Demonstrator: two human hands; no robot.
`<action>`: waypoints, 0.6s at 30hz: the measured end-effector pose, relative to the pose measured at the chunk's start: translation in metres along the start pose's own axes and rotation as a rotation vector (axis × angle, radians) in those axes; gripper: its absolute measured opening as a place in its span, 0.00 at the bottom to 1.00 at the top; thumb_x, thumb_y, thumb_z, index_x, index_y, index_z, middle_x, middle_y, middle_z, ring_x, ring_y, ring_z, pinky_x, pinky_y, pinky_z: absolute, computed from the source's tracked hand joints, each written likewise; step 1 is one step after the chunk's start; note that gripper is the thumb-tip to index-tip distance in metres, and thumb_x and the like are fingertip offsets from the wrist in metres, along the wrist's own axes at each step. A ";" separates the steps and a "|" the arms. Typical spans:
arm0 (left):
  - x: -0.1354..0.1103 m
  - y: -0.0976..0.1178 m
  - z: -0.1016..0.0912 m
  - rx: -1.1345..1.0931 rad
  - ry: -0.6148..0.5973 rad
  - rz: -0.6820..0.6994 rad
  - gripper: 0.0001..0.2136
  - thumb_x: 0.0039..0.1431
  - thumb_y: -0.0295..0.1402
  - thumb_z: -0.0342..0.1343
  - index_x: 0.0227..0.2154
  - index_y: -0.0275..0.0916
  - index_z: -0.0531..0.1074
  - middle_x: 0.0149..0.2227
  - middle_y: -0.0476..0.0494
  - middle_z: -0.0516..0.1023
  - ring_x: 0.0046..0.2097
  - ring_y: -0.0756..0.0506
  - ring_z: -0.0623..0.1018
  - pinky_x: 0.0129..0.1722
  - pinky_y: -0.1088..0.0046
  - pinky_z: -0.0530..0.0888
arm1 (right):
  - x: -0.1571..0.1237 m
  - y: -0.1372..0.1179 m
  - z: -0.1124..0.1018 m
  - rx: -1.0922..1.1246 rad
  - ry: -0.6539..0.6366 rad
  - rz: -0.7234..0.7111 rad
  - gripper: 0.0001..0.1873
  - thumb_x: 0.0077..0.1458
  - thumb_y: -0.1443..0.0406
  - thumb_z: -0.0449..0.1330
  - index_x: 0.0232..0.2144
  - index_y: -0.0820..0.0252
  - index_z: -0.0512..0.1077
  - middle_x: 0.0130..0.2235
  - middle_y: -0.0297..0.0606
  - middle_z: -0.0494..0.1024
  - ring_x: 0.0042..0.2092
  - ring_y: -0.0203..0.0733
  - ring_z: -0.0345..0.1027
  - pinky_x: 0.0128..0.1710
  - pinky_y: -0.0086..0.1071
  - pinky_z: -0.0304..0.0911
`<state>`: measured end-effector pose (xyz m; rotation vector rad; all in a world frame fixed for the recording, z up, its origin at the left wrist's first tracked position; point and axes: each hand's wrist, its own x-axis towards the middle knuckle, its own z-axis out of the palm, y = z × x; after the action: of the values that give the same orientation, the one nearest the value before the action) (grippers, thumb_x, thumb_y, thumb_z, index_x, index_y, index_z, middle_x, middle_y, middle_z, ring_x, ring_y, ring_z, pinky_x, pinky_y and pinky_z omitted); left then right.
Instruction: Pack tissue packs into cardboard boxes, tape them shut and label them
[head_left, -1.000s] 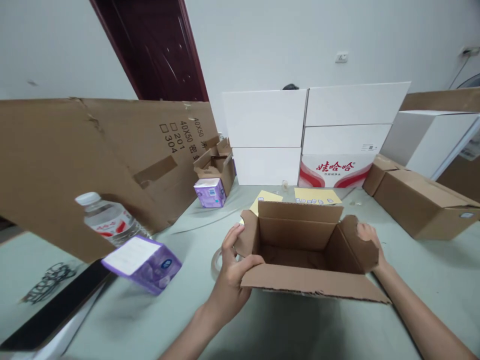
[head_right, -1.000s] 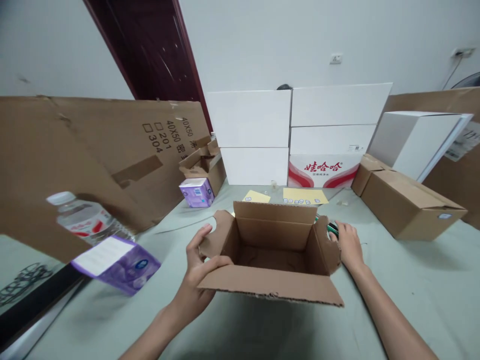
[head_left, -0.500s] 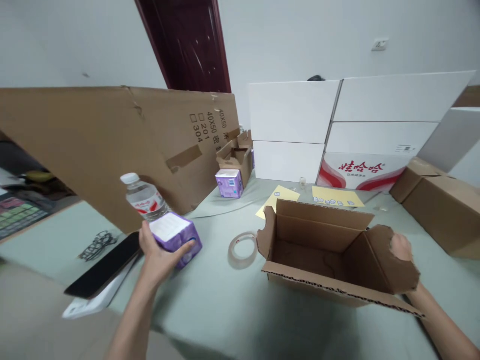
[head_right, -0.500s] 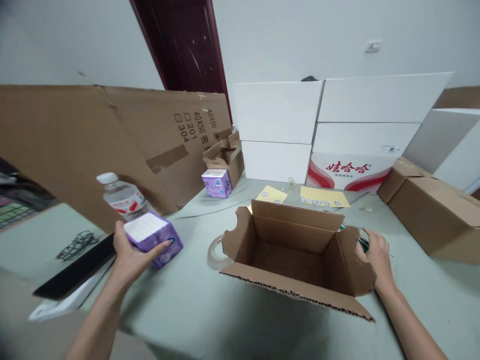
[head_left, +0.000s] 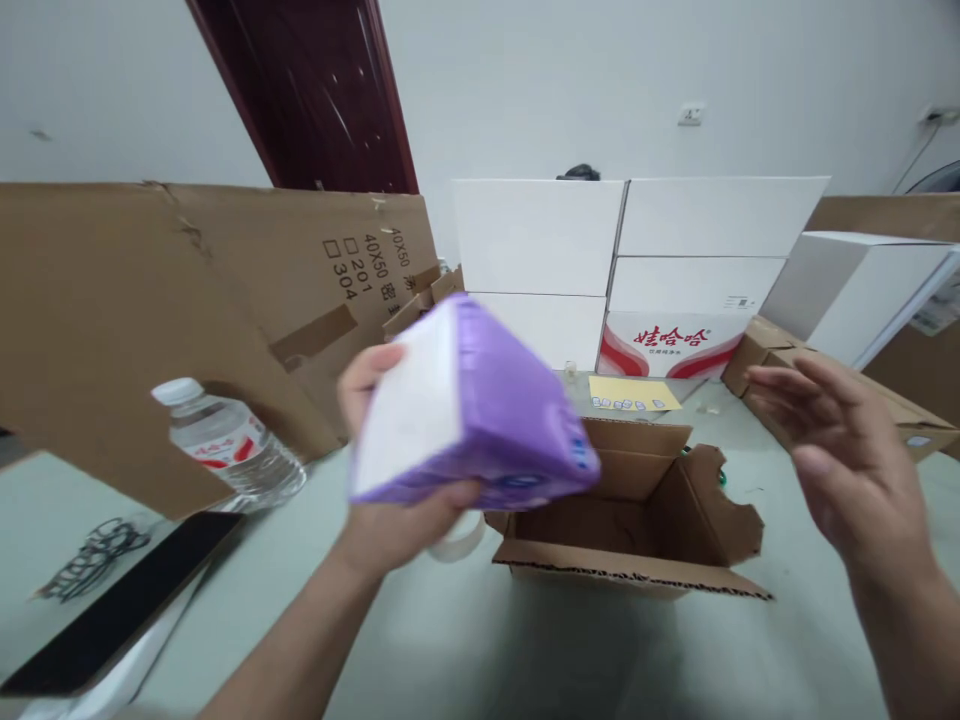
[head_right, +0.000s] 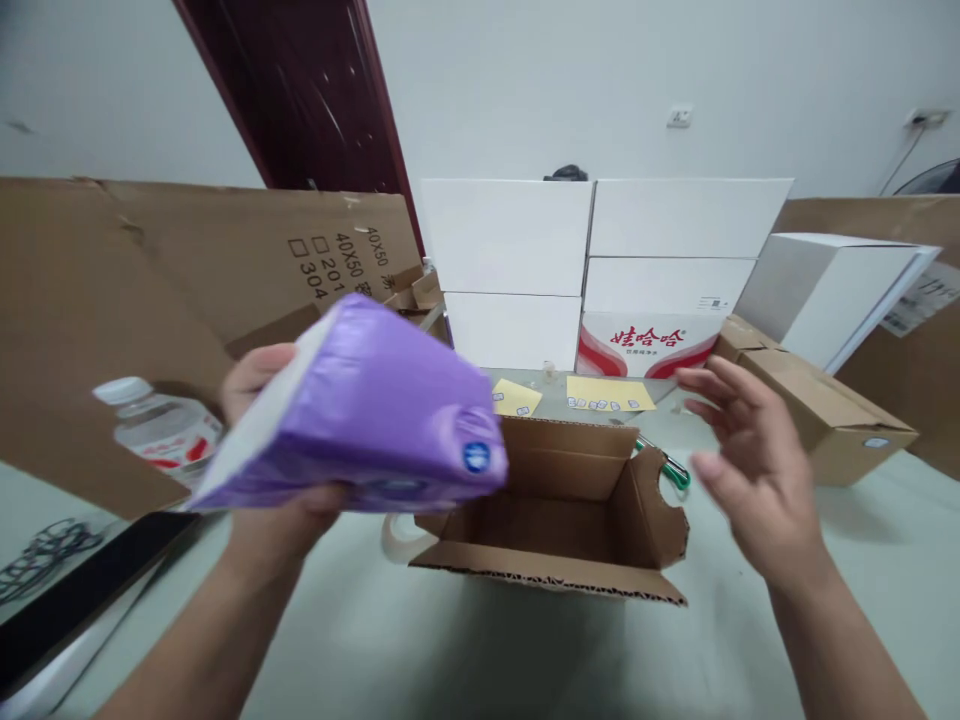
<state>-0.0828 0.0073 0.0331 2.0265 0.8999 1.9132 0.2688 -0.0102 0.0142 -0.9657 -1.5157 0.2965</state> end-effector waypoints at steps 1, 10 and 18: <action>0.008 0.013 0.021 -0.113 -0.041 0.034 0.40 0.46 0.58 0.66 0.59 0.51 0.56 0.57 0.42 0.62 0.52 0.40 0.73 0.44 0.63 0.80 | 0.005 -0.023 0.007 0.022 -0.161 -0.063 0.42 0.54 0.47 0.63 0.67 0.42 0.55 0.64 0.42 0.66 0.66 0.55 0.58 0.64 0.53 0.57; -0.006 0.015 0.035 -0.252 -0.340 0.005 0.40 0.58 0.59 0.55 0.68 0.51 0.47 0.72 0.43 0.44 0.72 0.33 0.46 0.71 0.47 0.48 | 0.020 -0.073 0.021 -0.339 -0.568 -0.114 0.57 0.44 0.58 0.70 0.69 0.35 0.43 0.65 0.37 0.62 0.59 0.58 0.66 0.55 0.48 0.69; -0.100 -0.026 -0.011 0.047 -0.400 0.028 0.30 0.63 0.53 0.51 0.64 0.46 0.59 0.70 0.34 0.48 0.70 0.31 0.53 0.65 0.47 0.62 | -0.009 -0.046 0.041 -0.690 -0.925 0.061 0.50 0.48 0.58 0.67 0.70 0.51 0.51 0.64 0.54 0.62 0.58 0.63 0.67 0.49 0.53 0.72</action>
<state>-0.0972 -0.0306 -0.0621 2.3399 0.8196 1.4271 0.2118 -0.0306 0.0307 -1.5308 -2.5288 0.2810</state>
